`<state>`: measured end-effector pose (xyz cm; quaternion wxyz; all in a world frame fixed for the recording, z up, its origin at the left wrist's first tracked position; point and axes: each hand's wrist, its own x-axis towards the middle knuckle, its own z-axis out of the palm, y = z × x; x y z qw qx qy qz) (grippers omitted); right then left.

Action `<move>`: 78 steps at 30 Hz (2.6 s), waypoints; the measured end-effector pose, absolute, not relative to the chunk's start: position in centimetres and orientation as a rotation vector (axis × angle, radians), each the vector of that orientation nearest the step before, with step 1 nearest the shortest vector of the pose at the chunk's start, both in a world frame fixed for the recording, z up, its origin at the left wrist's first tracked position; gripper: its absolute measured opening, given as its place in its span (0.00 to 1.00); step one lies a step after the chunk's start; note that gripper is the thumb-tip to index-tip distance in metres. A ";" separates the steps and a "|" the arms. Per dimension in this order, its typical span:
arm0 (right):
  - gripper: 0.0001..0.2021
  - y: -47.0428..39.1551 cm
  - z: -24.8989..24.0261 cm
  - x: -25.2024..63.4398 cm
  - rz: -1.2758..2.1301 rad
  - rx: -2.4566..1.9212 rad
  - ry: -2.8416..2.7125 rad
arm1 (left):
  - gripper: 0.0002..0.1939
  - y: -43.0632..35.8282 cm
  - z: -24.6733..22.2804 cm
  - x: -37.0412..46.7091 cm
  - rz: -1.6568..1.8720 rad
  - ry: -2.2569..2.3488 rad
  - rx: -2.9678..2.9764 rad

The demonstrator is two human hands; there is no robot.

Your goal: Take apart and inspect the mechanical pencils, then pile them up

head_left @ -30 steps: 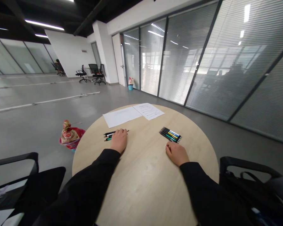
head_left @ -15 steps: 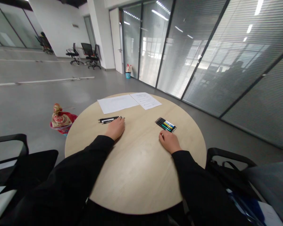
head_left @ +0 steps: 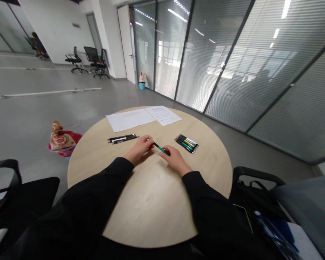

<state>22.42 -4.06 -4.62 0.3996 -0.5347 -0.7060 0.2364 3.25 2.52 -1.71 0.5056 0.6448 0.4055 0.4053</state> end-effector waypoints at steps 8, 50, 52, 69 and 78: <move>0.09 -3.4 -4.9 24.3 0.534 -1.332 -1.643 | 0.10 2.4 -1.8 2.4 0.945 0.839 1.355; 0.10 -5.3 -4.4 25.9 0.496 -1.374 -1.656 | 0.10 1.1 -1.9 0.5 0.811 1.010 1.913; 0.10 -5.3 -4.4 25.9 0.497 -1.368 -1.650 | 0.10 1.2 -1.9 0.5 0.808 1.003 1.917; 0.10 -5.2 -4.7 26.0 0.507 -1.364 -1.642 | 0.10 0.8 -1.0 0.2 0.728 0.928 1.780; 0.10 -5.1 -4.8 26.1 0.533 -1.367 -1.639 | 0.11 0.8 -1.0 0.2 0.711 0.905 1.664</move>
